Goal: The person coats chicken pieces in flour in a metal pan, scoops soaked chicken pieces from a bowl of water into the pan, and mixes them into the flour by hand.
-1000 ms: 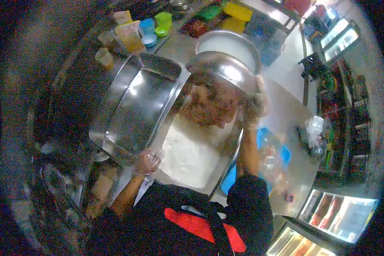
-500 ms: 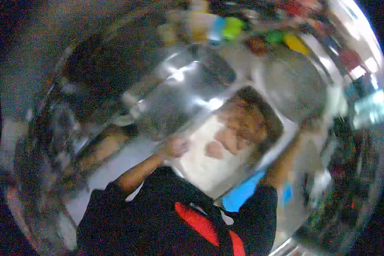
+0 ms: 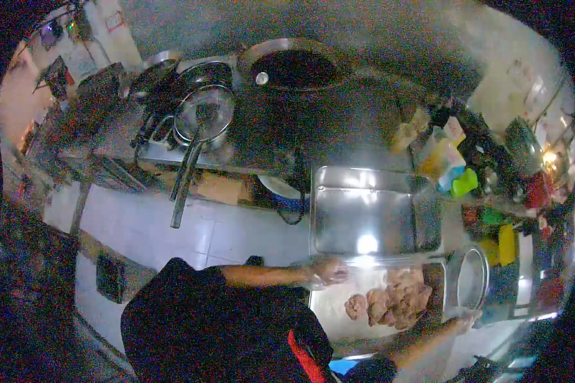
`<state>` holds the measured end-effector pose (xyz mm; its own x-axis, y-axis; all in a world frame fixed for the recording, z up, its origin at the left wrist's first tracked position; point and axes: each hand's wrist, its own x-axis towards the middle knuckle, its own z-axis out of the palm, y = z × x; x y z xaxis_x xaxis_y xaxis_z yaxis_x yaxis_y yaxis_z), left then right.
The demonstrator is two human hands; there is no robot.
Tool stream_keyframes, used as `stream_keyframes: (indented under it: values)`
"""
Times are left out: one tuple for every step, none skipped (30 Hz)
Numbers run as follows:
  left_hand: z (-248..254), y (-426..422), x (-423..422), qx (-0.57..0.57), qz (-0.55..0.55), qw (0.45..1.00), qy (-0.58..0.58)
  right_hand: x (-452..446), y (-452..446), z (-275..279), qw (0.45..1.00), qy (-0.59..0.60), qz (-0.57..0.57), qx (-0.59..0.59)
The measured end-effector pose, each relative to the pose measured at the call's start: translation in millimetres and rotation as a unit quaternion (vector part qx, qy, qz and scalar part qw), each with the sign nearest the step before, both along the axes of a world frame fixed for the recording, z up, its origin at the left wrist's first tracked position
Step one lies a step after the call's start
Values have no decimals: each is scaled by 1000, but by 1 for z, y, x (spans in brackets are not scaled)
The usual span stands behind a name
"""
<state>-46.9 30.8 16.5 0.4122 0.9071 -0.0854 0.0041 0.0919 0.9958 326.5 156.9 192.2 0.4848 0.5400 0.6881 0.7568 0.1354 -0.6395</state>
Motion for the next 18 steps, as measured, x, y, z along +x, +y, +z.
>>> stream_keyframes:
  values:
    - [-3,-2,-11,-73,-14,996,-57,-12,-6,5,1000,17,8,5]
    - [-40,-14,-15,-181,41,914,-361,-26,-13,9,999,35,14,8]
    - [-77,-21,-22,-271,88,729,-623,-42,-20,14,998,59,26,14]
    - [-68,-34,-44,-139,66,782,-604,-61,-29,18,996,83,39,15]
    - [-50,-55,-70,-5,46,818,-573,-84,-39,19,992,110,59,9]
    - [-48,-75,-93,59,56,857,-510,-109,-50,19,988,136,77,-1]
    - [-48,-95,-116,122,72,885,-443,-138,-64,16,981,167,99,-18]
    - [-65,-111,-138,116,119,922,-350,-168,-75,12,973,194,122,-33]
    - [-83,-127,-164,109,169,947,-250,-204,-90,5,960,231,149,-61]
    - [-101,-144,-194,63,175,958,-217,-243,-102,-1,943,266,177,-93]
    - [-120,-163,-225,13,182,966,-185,-281,-114,-5,923,302,201,-127]
    - [-134,-186,-254,-38,188,970,-152,-323,-128,-10,896,341,224,-173]
    - [-146,-209,-283,-90,192,970,-121,-362,-136,-15,873,367,241,-211]
    - [-143,-233,-310,-112,206,967,-105,-404,-145,-18,856,368,268,-244]
    - [-142,-258,-337,-119,222,964,-83,-441,-156,-23,842,359,294,-275]
    - [-131,-286,-362,-110,244,962,-51,-463,-161,-44,855,261,353,-276]
    - [-114,-312,-383,-101,258,961,6,-485,-166,-63,861,159,406,-261]
    - [-93,-335,-403,-99,272,954,72,-508,-171,-82,858,69,453,-231]
